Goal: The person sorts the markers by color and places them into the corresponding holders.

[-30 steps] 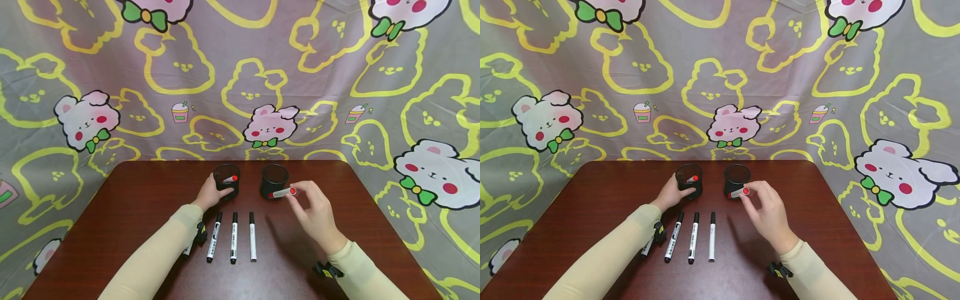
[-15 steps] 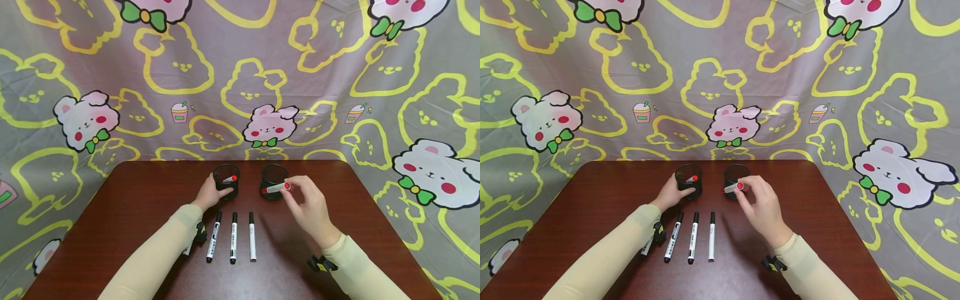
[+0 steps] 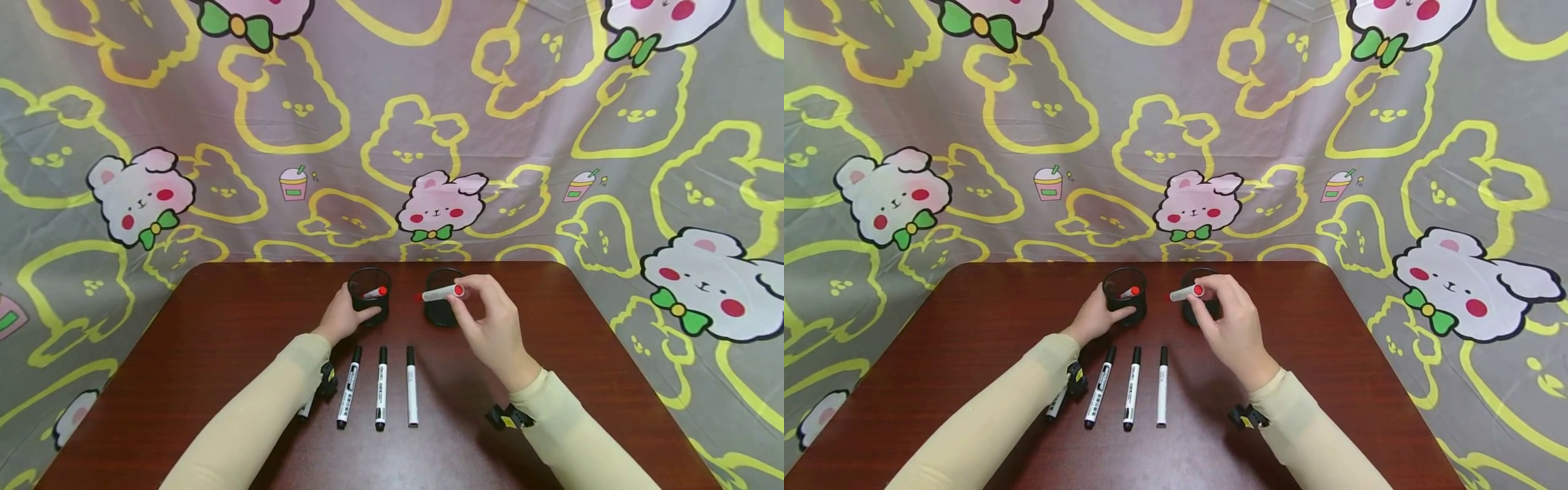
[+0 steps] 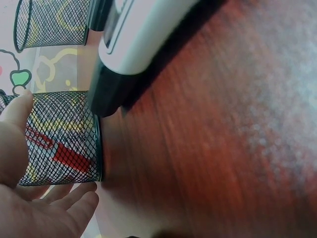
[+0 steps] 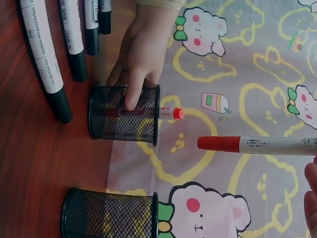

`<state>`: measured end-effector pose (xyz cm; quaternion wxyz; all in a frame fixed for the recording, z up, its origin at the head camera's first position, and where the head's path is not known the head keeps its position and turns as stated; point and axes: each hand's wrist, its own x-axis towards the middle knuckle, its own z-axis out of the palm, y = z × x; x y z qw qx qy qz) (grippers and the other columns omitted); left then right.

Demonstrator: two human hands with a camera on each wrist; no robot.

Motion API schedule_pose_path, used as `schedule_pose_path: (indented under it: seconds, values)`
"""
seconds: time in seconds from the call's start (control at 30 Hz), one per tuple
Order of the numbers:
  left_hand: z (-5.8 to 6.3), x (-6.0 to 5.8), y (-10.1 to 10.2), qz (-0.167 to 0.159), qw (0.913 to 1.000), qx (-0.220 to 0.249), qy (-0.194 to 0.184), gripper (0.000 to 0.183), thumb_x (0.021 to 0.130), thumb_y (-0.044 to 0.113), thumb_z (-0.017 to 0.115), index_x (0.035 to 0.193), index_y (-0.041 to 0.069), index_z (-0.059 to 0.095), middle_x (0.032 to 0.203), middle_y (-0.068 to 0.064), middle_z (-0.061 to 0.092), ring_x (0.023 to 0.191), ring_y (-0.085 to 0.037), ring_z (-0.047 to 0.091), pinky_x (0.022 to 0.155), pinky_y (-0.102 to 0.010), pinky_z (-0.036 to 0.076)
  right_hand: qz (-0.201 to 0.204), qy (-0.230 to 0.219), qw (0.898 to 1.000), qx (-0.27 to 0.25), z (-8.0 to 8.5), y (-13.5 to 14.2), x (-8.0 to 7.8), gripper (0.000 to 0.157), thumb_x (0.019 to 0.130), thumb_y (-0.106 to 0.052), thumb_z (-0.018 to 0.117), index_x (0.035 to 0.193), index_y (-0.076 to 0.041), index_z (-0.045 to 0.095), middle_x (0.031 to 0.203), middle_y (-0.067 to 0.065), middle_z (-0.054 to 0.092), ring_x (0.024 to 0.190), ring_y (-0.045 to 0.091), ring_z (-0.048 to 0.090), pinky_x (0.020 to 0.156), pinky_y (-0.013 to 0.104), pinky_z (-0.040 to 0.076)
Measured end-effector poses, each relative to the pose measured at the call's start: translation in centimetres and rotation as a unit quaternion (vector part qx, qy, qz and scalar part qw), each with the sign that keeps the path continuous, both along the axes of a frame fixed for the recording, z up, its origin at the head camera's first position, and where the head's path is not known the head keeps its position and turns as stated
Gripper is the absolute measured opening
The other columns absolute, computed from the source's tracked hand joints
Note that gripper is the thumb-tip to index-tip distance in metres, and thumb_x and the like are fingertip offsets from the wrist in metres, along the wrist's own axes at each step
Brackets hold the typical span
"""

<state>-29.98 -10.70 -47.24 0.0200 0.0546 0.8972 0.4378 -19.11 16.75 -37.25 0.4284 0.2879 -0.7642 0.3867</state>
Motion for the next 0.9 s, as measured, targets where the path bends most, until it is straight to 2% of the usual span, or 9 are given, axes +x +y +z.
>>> schedule_pose_path:
  seconds: [0.07, 0.17, 0.3, 0.53, 0.73, 0.8, 0.9]
  values:
    - [0.0, 0.0, 0.0, 0.0, 1.0, -0.003, 0.001, 0.086, 0.087, 0.039, 0.083, 0.149, 0.001, 0.038, 0.141, -0.019, 0.054, 0.132, -0.034, 0.056, 0.112, -0.052, 0.045, 0.001, -0.002, 1.0, -0.003, 0.0, -0.3, -0.2, 0.037, 0.079, 0.006, 0.083, 0.113, 0.001, 0.066, 0.098, 0.011, 0.067, 0.085, 0.022, 0.061, 0.085, 0.014, 0.048]
    - [0.0, 0.1, 0.0, 0.0, 1.0, -0.003, 0.004, 0.084, 0.088, 0.039, 0.083, 0.149, 0.001, 0.038, 0.14, -0.019, 0.054, 0.131, -0.035, 0.056, 0.112, -0.053, 0.045, 0.001, -0.011, 1.0, -0.004, 0.0, -0.6, -0.5, 0.039, 0.078, 0.009, 0.082, 0.113, 0.002, 0.066, 0.097, 0.011, 0.066, 0.085, 0.021, 0.061, 0.085, 0.014, 0.048]
    - [0.2, 0.2, 0.0, -0.001, 1.0, -0.002, 0.005, 0.084, 0.088, 0.038, 0.083, 0.148, 0.0, 0.037, 0.14, -0.02, 0.054, 0.13, -0.035, 0.056, 0.113, -0.053, 0.045, 0.002, -0.023, 1.0, -0.01, 0.0, -1.1, -0.9, 0.04, 0.078, 0.01, 0.083, 0.113, 0.002, 0.065, 0.097, 0.012, 0.066, 0.085, 0.021, 0.061, 0.082, 0.013, 0.048]
    - [0.3, 0.4, 0.0, -0.001, 1.0, 0.009, 0.003, 0.083, 0.088, 0.036, 0.083, 0.149, 0.0, 0.038, 0.139, -0.019, 0.055, 0.13, -0.035, 0.056, 0.112, -0.053, 0.045, -0.004, -0.036, 0.999, -0.016, -0.1, -1.9, -1.5, 0.034, 0.084, 0.001, 0.082, 0.114, 0.0, 0.065, 0.096, 0.01, 0.065, 0.084, 0.02, 0.061, 0.065, 0.018, 0.045]
    - [0.2, 0.3, 0.0, 0.0, 0.9999, 0.008, 0.008, 0.083, 0.088, 0.035, 0.084, 0.149, 0.001, 0.039, 0.14, -0.019, 0.055, 0.13, -0.035, 0.056, 0.112, -0.053, 0.045, -0.003, -0.036, 0.999, -0.022, -0.5, -2.4, -2.2, 0.033, 0.085, 0.001, 0.081, 0.115, 0.001, 0.065, 0.096, 0.011, 0.065, 0.084, 0.022, 0.062, 0.074, 0.021, 0.05]
    - [0.2, 0.3, 0.0, -0.001, 0.9999, 0.008, 0.009, 0.083, 0.088, 0.035, 0.084, 0.149, 0.001, 0.039, 0.14, -0.019, 0.055, 0.13, -0.035, 0.056, 0.112, -0.053, 0.045, -0.002, -0.032, 0.999, -0.025, -0.7, -2.6, -2.3, 0.034, 0.085, 0.003, 0.081, 0.115, 0.001, 0.065, 0.095, 0.011, 0.065, 0.084, 0.022, 0.062, 0.078, 0.016, 0.048]
    - [0.1, 0.2, 0.0, -0.001, 0.9999, 0.007, 0.012, 0.083, 0.088, 0.034, 0.084, 0.148, 0.0, 0.039, 0.141, -0.02, 0.055, 0.131, -0.035, 0.056, 0.112, -0.052, 0.045, -0.001, -0.034, 0.999, -0.024, -0.7, -2.9, -2.4, 0.034, 0.084, 0.003, 0.081, 0.115, 0.001, 0.065, 0.095, 0.011, 0.065, 0.084, 0.022, 0.062, 0.079, 0.016, 0.048]
